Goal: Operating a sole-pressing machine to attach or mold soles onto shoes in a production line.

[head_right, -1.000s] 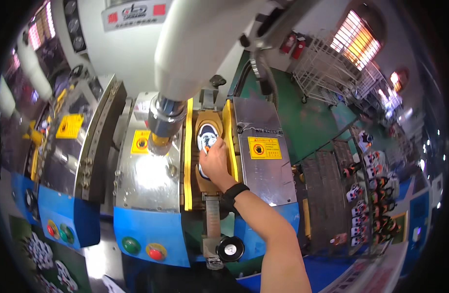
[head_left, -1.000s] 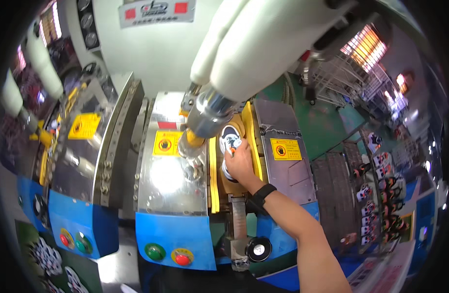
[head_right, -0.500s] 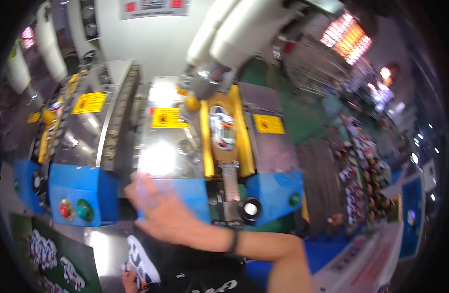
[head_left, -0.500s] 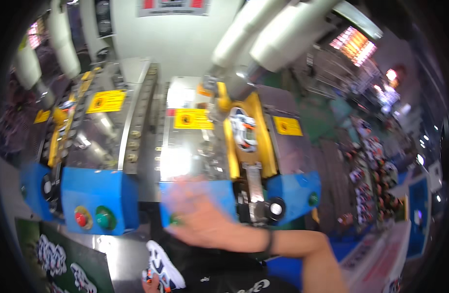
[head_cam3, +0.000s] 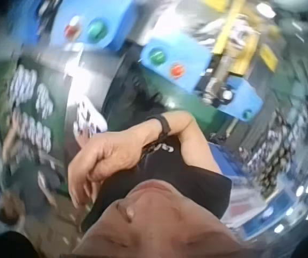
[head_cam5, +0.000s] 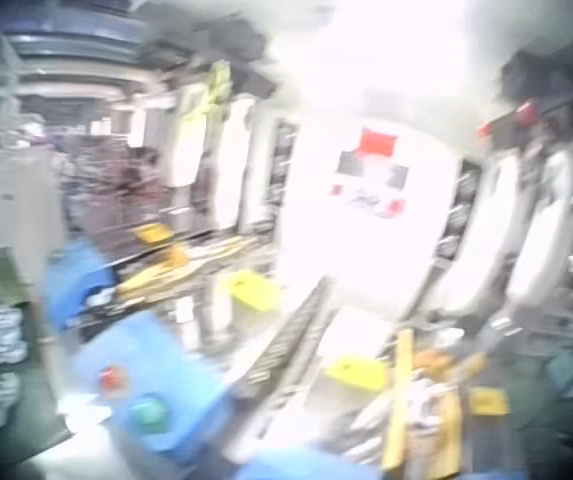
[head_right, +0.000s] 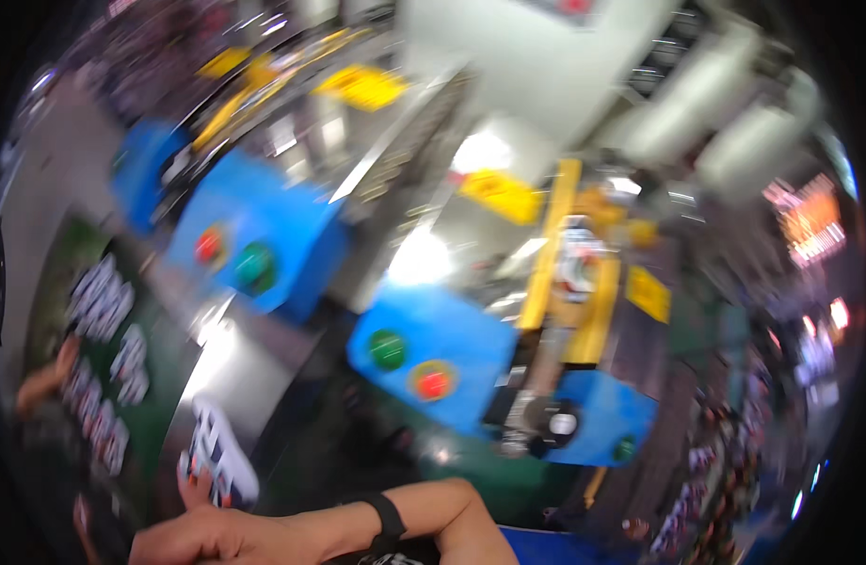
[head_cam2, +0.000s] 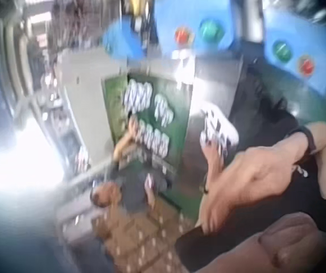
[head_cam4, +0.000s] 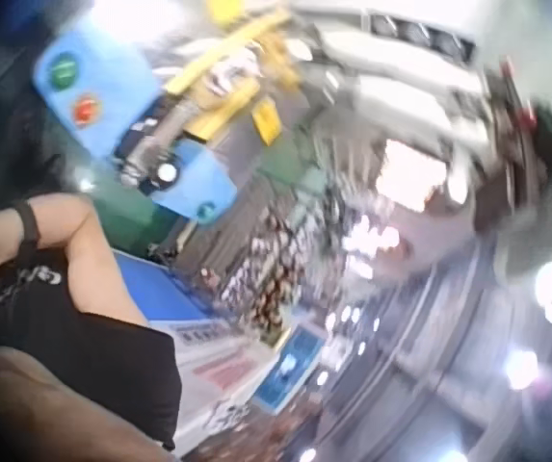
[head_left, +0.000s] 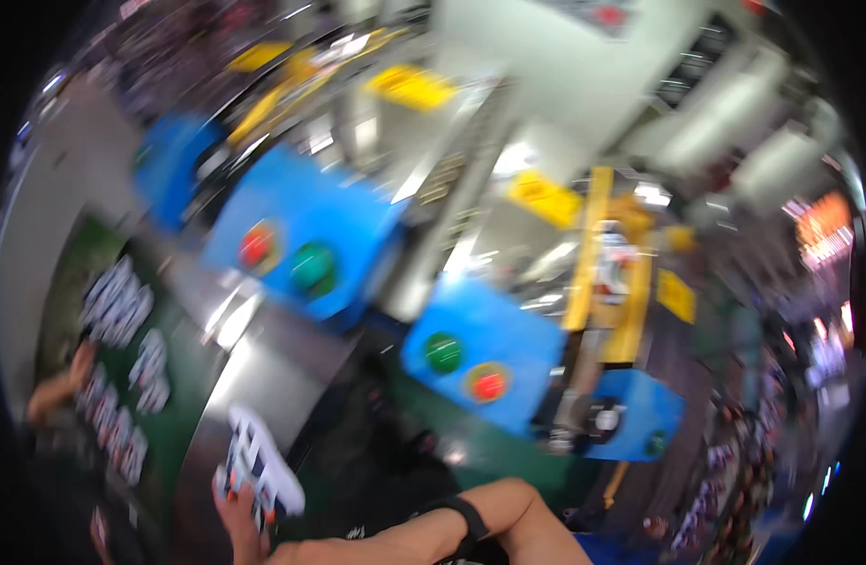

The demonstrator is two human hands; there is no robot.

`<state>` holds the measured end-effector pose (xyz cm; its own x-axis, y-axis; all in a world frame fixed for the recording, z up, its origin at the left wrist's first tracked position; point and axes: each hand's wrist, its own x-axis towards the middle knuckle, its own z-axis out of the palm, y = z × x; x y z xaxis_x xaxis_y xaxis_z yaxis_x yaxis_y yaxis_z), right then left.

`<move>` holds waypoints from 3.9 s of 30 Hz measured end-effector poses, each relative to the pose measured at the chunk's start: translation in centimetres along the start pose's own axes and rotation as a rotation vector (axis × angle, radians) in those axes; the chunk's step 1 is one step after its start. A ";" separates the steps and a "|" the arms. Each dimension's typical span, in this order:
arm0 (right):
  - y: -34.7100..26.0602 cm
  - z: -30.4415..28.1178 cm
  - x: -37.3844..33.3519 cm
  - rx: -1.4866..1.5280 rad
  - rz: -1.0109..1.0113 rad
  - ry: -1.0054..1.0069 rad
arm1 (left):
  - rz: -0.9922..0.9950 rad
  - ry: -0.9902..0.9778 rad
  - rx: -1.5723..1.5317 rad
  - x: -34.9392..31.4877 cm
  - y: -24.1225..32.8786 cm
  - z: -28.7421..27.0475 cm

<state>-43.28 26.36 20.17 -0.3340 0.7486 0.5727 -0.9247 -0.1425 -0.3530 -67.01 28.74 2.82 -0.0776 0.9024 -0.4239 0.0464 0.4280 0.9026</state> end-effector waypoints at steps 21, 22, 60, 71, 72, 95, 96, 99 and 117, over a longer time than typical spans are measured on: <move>40.5 -30.1 14.1 -1.030 0.793 1.118 | 0.344 0.634 0.813 22.5 -18.6 -36.6; 44.7 -33.9 13.6 -1.178 0.867 1.115 | 0.330 0.683 0.807 23.5 -19.7 -38.4; 3.4 -10.4 0.3 -0.781 0.012 1.165 | 0.706 -0.698 0.261 29.7 19.4 21.0; -0.8 -16.0 6.6 -0.874 -0.129 1.629 | 0.826 -0.998 0.791 47.8 24.0 41.2; -0.8 -16.8 7.1 -0.997 -0.246 1.630 | 0.674 -1.037 0.744 46.5 25.9 40.6; -16.2 -54.7 17.7 -2.393 0.410 1.746 | 0.548 0.027 0.313 36.8 4.5 -12.8; -15.1 -52.6 19.4 -2.128 0.396 1.761 | 0.641 0.011 0.400 36.9 5.2 -12.0; -18.0 -50.3 17.0 -2.188 0.353 1.776 | 0.593 -0.044 0.384 36.9 4.5 -7.3; 5.4 -16.4 2.5 -2.240 0.398 1.042 | 0.096 -0.103 -0.292 17.7 10.3 -7.3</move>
<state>-46.10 38.10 7.51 0.4115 0.8897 0.1977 0.7851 -0.2359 -0.5727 -75.16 48.78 5.15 0.0156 0.9445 -0.3281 -0.2399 0.3221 0.9158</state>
